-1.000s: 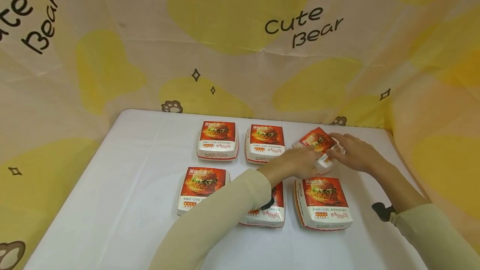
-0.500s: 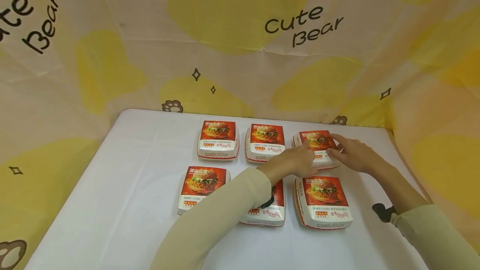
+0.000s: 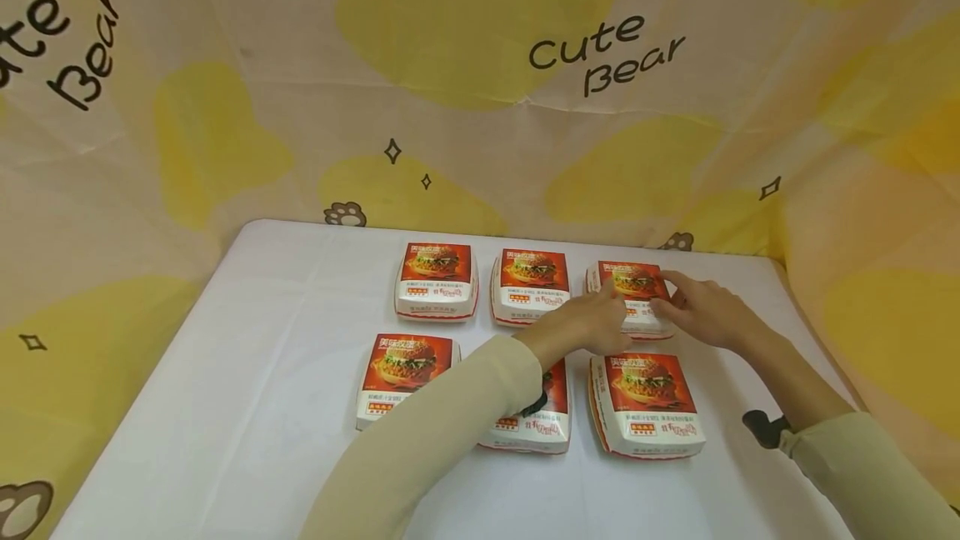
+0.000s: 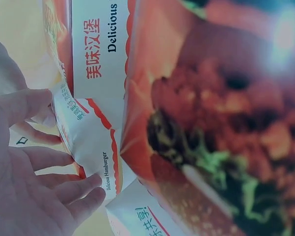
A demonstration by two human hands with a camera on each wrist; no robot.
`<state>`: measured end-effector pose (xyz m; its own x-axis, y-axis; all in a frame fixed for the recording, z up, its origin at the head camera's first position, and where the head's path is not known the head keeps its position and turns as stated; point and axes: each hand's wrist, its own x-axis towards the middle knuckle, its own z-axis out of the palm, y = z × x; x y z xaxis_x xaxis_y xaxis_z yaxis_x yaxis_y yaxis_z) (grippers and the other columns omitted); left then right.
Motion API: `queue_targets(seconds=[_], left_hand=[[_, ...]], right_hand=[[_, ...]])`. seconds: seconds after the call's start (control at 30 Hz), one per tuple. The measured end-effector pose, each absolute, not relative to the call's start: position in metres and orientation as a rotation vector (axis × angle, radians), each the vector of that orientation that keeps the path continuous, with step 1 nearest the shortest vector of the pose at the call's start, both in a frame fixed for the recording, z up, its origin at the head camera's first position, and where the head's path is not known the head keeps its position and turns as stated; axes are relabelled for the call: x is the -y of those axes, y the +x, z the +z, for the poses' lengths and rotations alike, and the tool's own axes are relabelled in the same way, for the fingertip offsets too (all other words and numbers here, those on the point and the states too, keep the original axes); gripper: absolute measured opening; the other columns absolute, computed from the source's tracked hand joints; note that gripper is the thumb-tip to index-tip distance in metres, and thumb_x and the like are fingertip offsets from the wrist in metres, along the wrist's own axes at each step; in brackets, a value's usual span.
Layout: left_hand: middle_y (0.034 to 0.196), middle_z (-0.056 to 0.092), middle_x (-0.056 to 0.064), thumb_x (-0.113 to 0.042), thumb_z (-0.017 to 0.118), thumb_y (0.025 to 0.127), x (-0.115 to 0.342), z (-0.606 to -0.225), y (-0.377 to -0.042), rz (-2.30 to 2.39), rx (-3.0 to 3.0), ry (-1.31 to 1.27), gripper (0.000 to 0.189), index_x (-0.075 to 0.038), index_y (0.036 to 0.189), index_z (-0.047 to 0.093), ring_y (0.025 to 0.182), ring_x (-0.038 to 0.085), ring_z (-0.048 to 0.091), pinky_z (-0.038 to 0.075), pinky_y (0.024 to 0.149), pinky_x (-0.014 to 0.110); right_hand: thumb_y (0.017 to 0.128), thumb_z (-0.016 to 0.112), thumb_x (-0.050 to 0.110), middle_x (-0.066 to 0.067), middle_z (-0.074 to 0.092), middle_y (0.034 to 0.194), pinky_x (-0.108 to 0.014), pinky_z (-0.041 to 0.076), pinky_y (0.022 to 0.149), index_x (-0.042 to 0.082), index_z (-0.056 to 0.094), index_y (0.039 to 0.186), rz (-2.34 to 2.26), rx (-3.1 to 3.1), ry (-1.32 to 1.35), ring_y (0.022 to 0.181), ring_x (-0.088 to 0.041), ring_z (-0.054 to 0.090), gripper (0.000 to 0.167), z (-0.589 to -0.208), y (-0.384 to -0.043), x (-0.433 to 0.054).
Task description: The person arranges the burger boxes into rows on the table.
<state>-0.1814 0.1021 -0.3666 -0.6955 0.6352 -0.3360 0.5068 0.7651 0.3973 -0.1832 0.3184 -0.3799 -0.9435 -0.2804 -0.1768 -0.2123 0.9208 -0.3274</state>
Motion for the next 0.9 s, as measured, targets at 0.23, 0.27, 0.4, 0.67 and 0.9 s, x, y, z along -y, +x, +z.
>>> queue_targets(seconds=[0.23, 0.27, 0.4, 0.67, 0.9], left_hand=[[0.158, 0.027, 0.01, -0.039, 0.058, 0.099, -0.101, -0.368, -0.182, 0.385, -2.522, 0.868, 0.055, -0.005, 0.141, 0.052, 0.082, 0.013, 0.056, 0.047, 0.062, 0.022], [0.157, 0.028, 0.01, -0.039, 0.059, 0.099, -0.101, -0.368, -0.182, 0.383, -2.524, 0.868, 0.055, -0.005, 0.141, 0.052, 0.081, 0.012, 0.055, 0.047, 0.061, 0.022], [0.149, 0.036, 0.008, -0.039, 0.059, 0.098, -0.1, -0.368, -0.183, 0.376, -2.533, 0.876, 0.045, -0.006, 0.128, 0.06, 0.076, 0.011, 0.057, 0.047, 0.057, 0.021], [0.163, 0.023, 0.014, -0.037, 0.058, 0.098, -0.088, -0.36, -0.193, 0.444, -2.521, 0.913, 0.056, -0.007, 0.145, 0.049, 0.143, 0.025, 0.037, 0.045, 0.101, 0.03], [0.159, 0.034, 0.009, -0.03, 0.053, 0.101, -0.049, -0.336, -0.21, 0.582, -2.623, 0.927, 0.059, -0.013, 0.155, 0.036, 0.144, 0.024, 0.035, 0.038, 0.111, 0.043]], right_hand=[[0.097, 0.062, 0.038, -0.013, 0.069, 0.092, -0.036, 0.051, 0.059, -0.007, 0.041, 0.141, -0.451, -2.865, -0.369, 0.074, -0.021, 0.062, 0.066, -0.381, -0.183, -0.317], [0.097, 0.062, 0.038, -0.013, 0.069, 0.091, -0.036, 0.051, 0.059, -0.007, 0.041, 0.141, -0.452, -2.866, -0.371, 0.074, -0.021, 0.062, 0.066, -0.382, -0.183, -0.317], [0.097, 0.063, 0.038, -0.014, 0.07, 0.092, -0.037, 0.052, 0.06, -0.007, 0.042, 0.141, -0.455, -2.867, -0.381, 0.074, -0.022, 0.063, 0.066, -0.382, -0.184, -0.316], [0.099, 0.058, 0.044, -0.018, 0.069, 0.095, -0.04, 0.053, 0.06, -0.007, 0.044, 0.14, -0.398, -2.902, -0.373, 0.076, -0.026, 0.065, 0.067, -0.378, -0.188, -0.319], [0.101, 0.047, 0.052, -0.037, 0.051, 0.133, -0.07, 0.044, 0.088, -0.004, 0.038, 0.147, -0.335, -2.949, -0.266, 0.115, -0.055, 0.052, 0.074, -0.367, -0.189, -0.327]])
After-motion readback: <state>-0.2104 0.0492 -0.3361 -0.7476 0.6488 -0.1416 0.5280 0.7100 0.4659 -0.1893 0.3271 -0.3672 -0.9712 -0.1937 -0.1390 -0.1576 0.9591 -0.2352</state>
